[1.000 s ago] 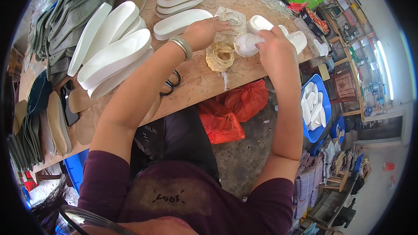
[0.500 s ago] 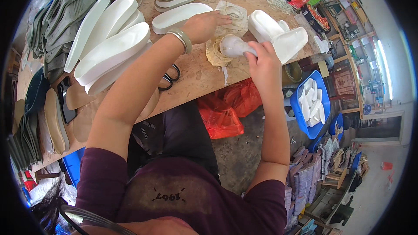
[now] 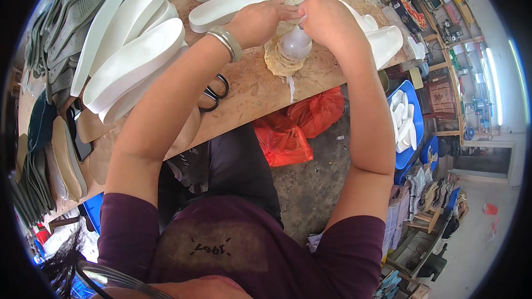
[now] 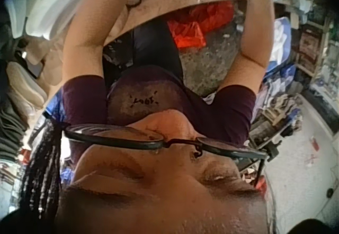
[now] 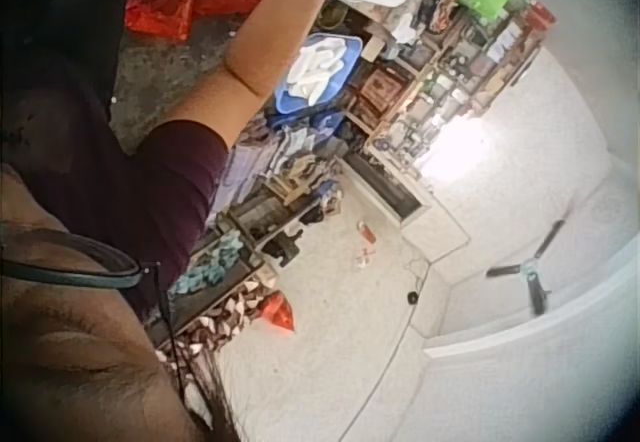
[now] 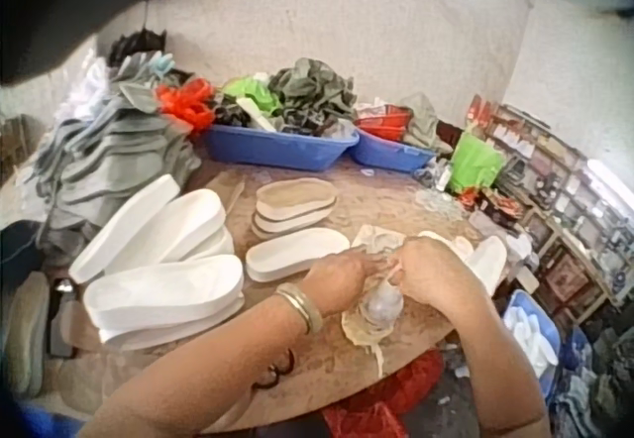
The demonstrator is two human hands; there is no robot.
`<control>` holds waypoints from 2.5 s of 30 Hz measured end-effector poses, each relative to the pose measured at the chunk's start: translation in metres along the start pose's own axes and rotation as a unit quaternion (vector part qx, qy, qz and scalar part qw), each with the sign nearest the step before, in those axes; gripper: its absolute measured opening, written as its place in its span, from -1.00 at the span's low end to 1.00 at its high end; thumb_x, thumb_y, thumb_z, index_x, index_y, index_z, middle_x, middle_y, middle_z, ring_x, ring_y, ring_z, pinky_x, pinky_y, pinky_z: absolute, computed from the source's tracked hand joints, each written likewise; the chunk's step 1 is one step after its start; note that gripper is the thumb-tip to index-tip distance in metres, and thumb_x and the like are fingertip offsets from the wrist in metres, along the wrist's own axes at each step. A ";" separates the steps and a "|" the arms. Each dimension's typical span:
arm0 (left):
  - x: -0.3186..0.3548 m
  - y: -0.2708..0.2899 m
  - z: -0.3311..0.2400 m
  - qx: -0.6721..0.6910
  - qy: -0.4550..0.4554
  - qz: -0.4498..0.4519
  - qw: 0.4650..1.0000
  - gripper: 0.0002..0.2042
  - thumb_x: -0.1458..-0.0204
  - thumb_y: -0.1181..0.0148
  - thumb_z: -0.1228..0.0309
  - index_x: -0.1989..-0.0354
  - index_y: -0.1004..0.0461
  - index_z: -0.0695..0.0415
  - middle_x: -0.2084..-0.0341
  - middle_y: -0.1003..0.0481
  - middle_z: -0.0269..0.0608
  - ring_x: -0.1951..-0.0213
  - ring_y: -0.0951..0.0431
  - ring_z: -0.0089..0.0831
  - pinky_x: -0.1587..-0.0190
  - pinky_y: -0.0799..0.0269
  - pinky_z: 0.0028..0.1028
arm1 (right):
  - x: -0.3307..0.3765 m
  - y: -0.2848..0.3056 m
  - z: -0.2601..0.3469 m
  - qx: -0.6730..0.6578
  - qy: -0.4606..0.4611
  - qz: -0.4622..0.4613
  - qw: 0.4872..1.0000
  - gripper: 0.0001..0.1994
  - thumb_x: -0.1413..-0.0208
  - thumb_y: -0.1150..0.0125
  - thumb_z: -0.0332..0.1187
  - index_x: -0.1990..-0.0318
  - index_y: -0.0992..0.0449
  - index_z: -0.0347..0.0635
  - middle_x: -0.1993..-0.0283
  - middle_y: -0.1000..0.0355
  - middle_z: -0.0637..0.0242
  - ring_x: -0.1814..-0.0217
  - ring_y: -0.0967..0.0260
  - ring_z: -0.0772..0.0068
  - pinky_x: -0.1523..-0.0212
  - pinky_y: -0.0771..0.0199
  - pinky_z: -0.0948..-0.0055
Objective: Applying glue to the edges and surface of shoe insoles and outsoles using a wooden stick and a brush.
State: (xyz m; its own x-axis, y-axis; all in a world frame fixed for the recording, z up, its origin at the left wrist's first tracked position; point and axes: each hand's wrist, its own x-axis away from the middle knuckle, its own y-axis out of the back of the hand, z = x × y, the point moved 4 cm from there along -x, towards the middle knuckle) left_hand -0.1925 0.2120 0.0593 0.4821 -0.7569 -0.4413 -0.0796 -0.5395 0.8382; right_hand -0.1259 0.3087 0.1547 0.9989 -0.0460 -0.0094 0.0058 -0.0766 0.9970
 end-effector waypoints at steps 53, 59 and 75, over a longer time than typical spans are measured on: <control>0.210 0.007 -0.106 0.076 0.093 0.009 0.993 -0.56 0.04 -0.18 0.53 -0.09 -0.39 0.15 -0.11 -0.39 -0.13 -0.21 -0.33 -0.15 -0.23 -0.19 -0.10 | -0.046 -0.043 -0.049 0.146 0.491 0.056 0.857 -0.27 0.09 -0.18 -0.51 -0.30 -0.20 0.29 -0.49 0.10 0.49 -0.53 0.24 0.13 -0.36 0.08 -0.19; 0.205 -0.005 -0.101 0.005 0.077 0.044 0.996 -0.58 0.01 -0.18 0.44 -0.08 -0.39 0.13 -0.12 -0.37 -0.19 -0.22 -0.30 -0.25 -0.23 -0.16 -0.14 | -0.045 -0.034 -0.046 0.120 0.492 0.084 0.858 -0.33 0.02 -0.10 -0.55 -0.26 -0.25 0.37 -0.48 0.09 0.43 -0.52 0.23 0.16 -0.36 0.05 -0.16; 0.205 -0.006 -0.098 -0.008 0.070 0.064 0.995 -0.59 -0.01 -0.12 0.42 -0.09 -0.38 0.12 -0.14 -0.36 -0.23 -0.23 -0.28 -0.30 -0.27 -0.09 -0.19 | -0.057 -0.026 -0.043 0.214 0.491 0.037 0.844 -0.28 0.07 -0.09 -0.62 -0.28 -0.19 0.29 -0.48 0.09 0.42 -0.52 0.22 0.14 -0.41 0.07 -0.05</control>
State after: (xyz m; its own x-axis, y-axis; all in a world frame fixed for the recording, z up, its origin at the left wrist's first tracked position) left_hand -0.0073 0.0964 -0.0045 0.5854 -0.7597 -0.2832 -0.1340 -0.4351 0.8903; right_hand -0.1807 0.3563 0.1331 0.5548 0.7641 0.3292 0.1343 -0.4727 0.8709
